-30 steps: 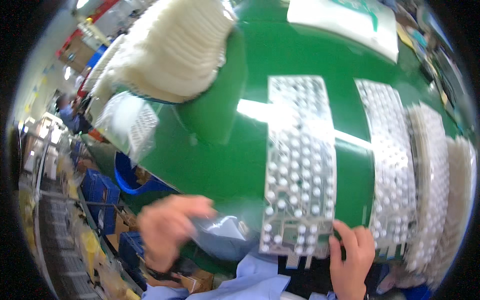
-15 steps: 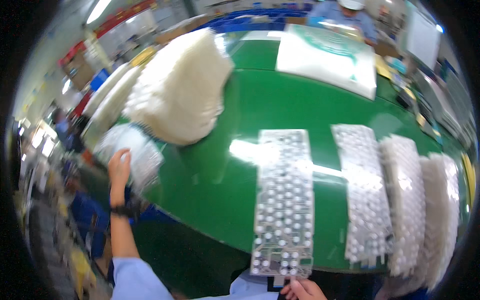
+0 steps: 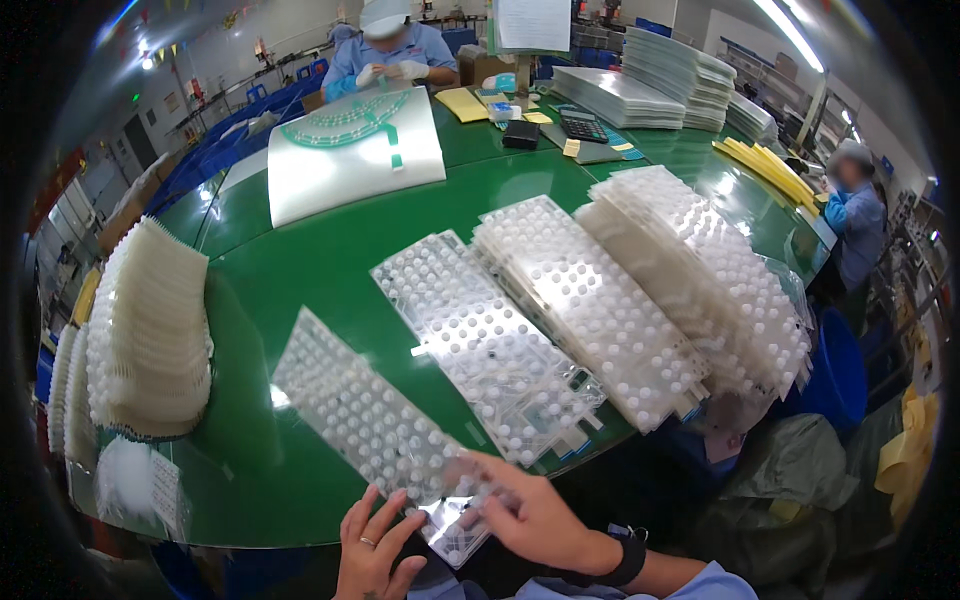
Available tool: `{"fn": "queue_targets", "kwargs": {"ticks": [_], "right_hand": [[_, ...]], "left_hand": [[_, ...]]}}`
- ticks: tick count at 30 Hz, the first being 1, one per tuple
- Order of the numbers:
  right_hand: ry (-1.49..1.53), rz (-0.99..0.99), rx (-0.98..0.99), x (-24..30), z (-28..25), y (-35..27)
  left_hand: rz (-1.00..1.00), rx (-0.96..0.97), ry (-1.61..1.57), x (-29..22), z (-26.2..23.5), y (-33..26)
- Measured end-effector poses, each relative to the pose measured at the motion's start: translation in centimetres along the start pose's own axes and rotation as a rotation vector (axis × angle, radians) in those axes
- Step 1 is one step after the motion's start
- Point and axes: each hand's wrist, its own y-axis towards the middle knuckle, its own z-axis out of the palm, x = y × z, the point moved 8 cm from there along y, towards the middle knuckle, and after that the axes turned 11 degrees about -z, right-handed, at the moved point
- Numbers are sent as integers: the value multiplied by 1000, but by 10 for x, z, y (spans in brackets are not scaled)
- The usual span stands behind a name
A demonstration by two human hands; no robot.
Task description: Sorting and stacking white plastic keyboard membrane components on a factory assembly line.
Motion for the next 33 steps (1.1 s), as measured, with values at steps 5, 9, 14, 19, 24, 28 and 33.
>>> {"fn": "queue_targets", "kwargs": {"ticks": [5, 9, 14, 19, 24, 28, 33], "right_hand": [[104, -156, -182, 30, -54, 17], [-30, -13, -196, -9, -105, 27], [93, -50, -347, -26, -107, -3], [85, 292, -375, -58, -116, -90], [264, 109, -392, -38, -102, -83], [129, -52, -406, -12, -89, -68], [-294, -298, -205, 32, -97, -67]], "left_hand": [[44, -207, -149, -24, -38, 20], [66, -164, -153, -49, -20, 46], [151, -5, 27, -68, 45, 92], [62, 238, 24, -65, 53, 69], [175, 244, -25, -87, 49, 42], [322, 329, -54, -89, 27, 37], [-111, -202, -215, 7, -61, 86]]}}
